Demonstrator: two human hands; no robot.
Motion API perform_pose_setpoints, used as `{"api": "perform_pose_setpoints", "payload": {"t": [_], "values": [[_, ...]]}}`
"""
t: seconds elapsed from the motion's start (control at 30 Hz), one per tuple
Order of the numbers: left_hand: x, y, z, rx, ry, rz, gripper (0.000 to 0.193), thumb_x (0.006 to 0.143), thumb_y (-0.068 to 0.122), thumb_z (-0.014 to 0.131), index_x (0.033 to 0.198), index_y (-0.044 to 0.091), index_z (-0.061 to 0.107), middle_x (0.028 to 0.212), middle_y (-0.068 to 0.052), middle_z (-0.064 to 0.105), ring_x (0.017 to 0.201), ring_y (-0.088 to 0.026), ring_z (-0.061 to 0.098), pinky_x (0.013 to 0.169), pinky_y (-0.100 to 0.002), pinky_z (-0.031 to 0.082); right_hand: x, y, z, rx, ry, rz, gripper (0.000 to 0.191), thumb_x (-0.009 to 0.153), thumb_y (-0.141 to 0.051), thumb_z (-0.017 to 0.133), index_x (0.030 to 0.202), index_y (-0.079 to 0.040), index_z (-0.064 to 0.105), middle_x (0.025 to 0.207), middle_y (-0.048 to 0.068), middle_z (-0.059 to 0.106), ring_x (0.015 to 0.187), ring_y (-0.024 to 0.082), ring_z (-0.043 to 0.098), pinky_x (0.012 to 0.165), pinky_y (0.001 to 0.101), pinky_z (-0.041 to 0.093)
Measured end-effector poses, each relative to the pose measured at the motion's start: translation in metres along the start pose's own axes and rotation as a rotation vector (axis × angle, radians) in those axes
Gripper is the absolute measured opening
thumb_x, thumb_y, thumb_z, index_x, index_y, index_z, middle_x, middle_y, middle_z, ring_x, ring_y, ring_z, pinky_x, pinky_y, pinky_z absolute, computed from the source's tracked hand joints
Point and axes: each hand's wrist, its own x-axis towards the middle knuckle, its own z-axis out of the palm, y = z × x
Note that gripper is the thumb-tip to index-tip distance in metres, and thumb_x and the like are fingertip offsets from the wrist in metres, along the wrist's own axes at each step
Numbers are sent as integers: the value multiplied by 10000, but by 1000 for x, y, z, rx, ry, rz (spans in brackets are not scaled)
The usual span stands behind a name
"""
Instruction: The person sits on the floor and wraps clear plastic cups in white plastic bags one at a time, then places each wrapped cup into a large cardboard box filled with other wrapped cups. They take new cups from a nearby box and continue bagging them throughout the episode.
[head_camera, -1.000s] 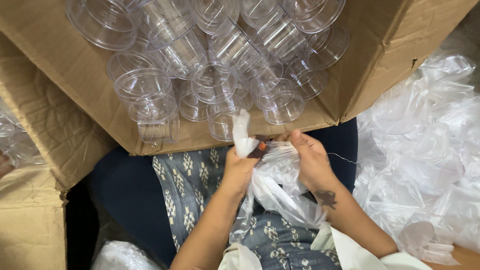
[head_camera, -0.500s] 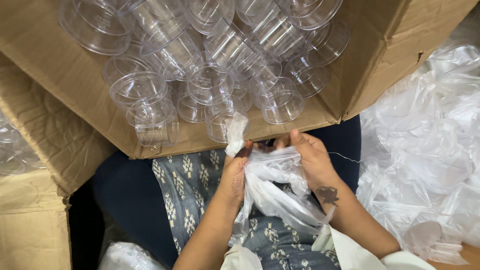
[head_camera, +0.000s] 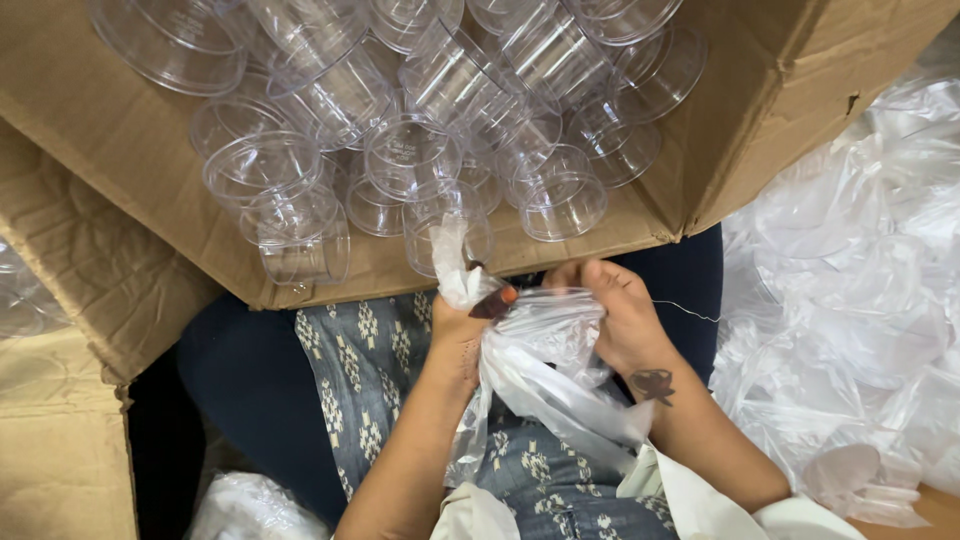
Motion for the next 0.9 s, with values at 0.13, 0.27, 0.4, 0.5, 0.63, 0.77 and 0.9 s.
{"api": "perform_pose_setpoints", "payload": {"t": [0.13, 0.27, 0.4, 0.5, 0.63, 0.77, 0.9], "values": [[0, 0, -3, 144, 10, 59, 326, 712, -48, 834, 1008, 13, 711, 887, -59, 752, 777, -143, 698, 716, -279, 553, -3, -6, 7, -236, -37, 13, 182, 846, -179, 752, 954, -46, 690, 996, 60, 727, 932, 143, 662, 864, 303, 531], [4, -13, -10, 215, 10, 93, 187, 790, 13, 813, 969, 7, 760, 912, -38, 758, 792, -108, 678, 733, -249, 532, -4, 1, 3, -468, 70, 50, 186, 918, -149, 767, 989, 21, 743, 918, 34, 715, 854, 99, 628, 791, 270, 505], [7, -22, -15, 249, -72, 86, 135, 882, 63, 763, 987, -21, 753, 891, -23, 714, 774, -102, 621, 695, -268, 482, -1, 7, -5, -382, 97, -6, 212, 951, -204, 704, 960, 6, 733, 910, 45, 744, 859, 111, 662, 825, 265, 517], [2, -20, -11, 42, -107, -30, 177, 926, 117, 697, 1062, 4, 691, 902, -16, 693, 795, -115, 636, 719, -288, 516, 0, 5, -6, -368, -30, -139, 347, 1051, -270, 663, 853, 14, 669, 1037, 44, 702, 956, 132, 632, 882, 275, 482], [-8, -10, -8, -227, 80, -279, 267, 894, 260, 582, 1094, 92, 641, 864, -54, 709, 744, -188, 676, 672, -352, 568, 0, -10, -5, 145, -46, 71, 431, 1031, -383, 578, 756, -55, 626, 764, 55, 686, 751, 170, 633, 822, 360, 533], [0, -11, -20, -211, -97, -165, 203, 877, 86, 690, 1060, 23, 630, 872, -98, 698, 732, -207, 665, 665, -346, 552, 1, -35, -9, 546, -351, -31, 327, 975, -233, 670, 737, -86, 501, 662, 23, 586, 651, 162, 525, 748, 359, 517], [30, -35, -20, 97, -9, 44, 212, 816, -23, 722, 1021, -45, 673, 912, -100, 738, 786, -175, 702, 722, -309, 559, 9, -43, -5, -574, 151, -471, 327, 887, -9, 744, 777, -58, 440, 773, 50, 544, 718, 132, 481, 679, 318, 425]]}}
